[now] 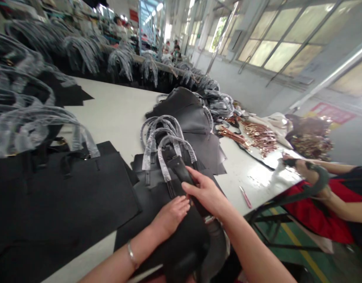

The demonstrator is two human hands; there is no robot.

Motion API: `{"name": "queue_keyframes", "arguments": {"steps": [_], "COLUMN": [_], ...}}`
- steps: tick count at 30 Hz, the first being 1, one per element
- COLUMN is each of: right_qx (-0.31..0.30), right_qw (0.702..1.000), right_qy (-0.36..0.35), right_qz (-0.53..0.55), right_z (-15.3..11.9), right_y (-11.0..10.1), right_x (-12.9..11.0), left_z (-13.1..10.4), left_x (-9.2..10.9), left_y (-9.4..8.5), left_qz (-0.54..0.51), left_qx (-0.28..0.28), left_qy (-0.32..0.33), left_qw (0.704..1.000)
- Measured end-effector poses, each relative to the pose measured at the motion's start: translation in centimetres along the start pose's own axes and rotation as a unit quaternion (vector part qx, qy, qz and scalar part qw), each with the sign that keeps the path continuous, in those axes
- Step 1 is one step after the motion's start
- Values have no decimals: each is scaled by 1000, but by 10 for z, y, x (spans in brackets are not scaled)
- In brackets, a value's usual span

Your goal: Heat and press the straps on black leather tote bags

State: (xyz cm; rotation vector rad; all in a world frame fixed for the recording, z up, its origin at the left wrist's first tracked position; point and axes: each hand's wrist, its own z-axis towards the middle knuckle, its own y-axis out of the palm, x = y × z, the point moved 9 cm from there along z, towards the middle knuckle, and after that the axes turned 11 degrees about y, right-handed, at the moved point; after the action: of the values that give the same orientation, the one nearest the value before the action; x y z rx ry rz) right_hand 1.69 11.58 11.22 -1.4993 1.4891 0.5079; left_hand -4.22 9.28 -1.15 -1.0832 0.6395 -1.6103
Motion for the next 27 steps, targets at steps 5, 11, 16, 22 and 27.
{"name": "queue_keyframes", "arguments": {"steps": [5,11,16,22,27], "right_qx": [138,220,180,212,205], "right_qw": [987,941,936,940,954], "right_qy": [47,163,189,154,114], "right_qz": [72,199,236,218,186], "right_z": [-60,-110,-105,-72,-65], "right_y": [-103,-135,-127,-139,-130], "right_x": [41,160,203,193,176], "left_z": [10,12,0,-6,-4], "left_x": [-59,-82,-79,-74,-75], "left_y": [-18,-31,-32,-38,-36], "left_qz": [28,59,66,53,23], "left_qx": [42,39,25,-32,-80], "left_qy": [-28,4,39,32,3], "left_qw": [998,998,997,998,997]}}
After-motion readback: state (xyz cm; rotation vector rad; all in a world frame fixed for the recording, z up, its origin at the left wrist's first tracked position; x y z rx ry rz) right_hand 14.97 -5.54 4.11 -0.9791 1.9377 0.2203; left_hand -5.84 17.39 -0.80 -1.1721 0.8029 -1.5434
